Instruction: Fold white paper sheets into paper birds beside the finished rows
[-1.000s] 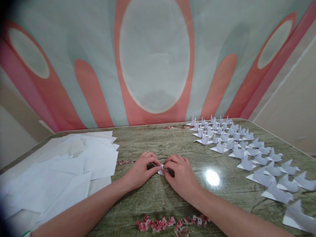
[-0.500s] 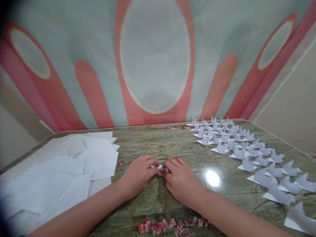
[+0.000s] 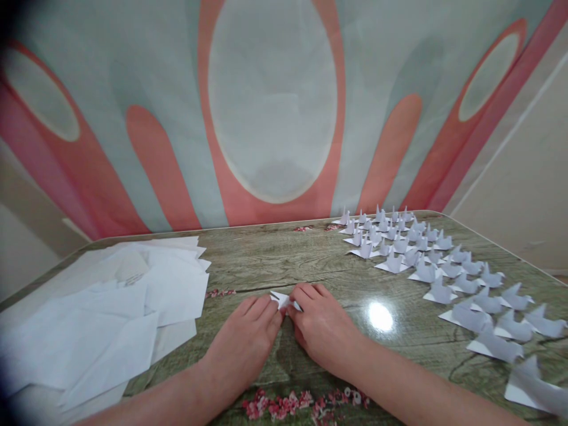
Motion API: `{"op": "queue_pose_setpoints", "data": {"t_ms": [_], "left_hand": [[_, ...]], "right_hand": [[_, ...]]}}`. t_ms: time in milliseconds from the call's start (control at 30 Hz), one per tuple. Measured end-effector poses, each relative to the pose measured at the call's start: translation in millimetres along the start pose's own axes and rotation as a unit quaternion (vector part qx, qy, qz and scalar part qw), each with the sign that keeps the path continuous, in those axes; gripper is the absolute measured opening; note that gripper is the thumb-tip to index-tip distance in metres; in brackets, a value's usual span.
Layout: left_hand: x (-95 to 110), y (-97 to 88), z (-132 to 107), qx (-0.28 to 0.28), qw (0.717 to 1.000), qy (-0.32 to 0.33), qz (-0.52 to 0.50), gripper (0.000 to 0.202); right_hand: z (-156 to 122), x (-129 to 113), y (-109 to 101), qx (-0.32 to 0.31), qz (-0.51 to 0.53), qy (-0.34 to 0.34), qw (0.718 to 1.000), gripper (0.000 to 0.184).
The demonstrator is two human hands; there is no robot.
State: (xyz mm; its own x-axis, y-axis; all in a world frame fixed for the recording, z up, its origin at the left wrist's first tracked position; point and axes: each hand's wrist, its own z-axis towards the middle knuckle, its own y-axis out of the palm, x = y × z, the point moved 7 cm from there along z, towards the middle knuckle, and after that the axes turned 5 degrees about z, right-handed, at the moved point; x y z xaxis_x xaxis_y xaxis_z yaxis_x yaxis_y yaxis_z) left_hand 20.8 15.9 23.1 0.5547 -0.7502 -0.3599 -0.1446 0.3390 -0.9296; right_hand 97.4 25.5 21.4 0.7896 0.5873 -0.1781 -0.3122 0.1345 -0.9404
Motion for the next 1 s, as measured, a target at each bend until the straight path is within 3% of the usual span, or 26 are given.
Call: {"op": "queue_pose_setpoints", "data": {"t_ms": [233,300,433,600,700,800,1000], "left_hand": [[-10.9,2.3,1.8,-0.025,0.996,-0.026,-0.075,0.023],[-15.4,1.3,1.4,-0.027,0.994,-0.028,-0.098,0.024],[-24.7,2.5,0.1,-0.011,0.985,-0.04,-0.166,0.026],[-51.3,16.3,0.3,0.081,0.93,-0.169,-0.315,0.019],[-63.4,28.3,-0.8,0.109,0.901,-0.237,-0.346,0.039],[-63.7,33.5,0.6,0.098,0.904,-0.231,-0.345,0.048],[-61.1,32.2,0.9,0.074,0.908,-0.21,-0.356,0.035]], "right_hand": [[0.4,20.0,1.5,0.055,0.143,0.055,0.987,0.013],[1.7,31.5,4.5,0.077,0.178,0.084,0.977,0.023],[6.6,40.6,13.9,0.056,0.218,0.102,0.969,0.023],[7.3,42.1,15.3,0.031,0.246,0.14,0.959,0.013],[6.2,43.1,15.3,0.033,0.259,0.156,0.953,0.01],[5.7,44.0,16.8,0.039,0.27,0.164,0.948,0.008],[4.7,42.1,17.2,0.046,0.274,0.175,0.945,0.008]]}}
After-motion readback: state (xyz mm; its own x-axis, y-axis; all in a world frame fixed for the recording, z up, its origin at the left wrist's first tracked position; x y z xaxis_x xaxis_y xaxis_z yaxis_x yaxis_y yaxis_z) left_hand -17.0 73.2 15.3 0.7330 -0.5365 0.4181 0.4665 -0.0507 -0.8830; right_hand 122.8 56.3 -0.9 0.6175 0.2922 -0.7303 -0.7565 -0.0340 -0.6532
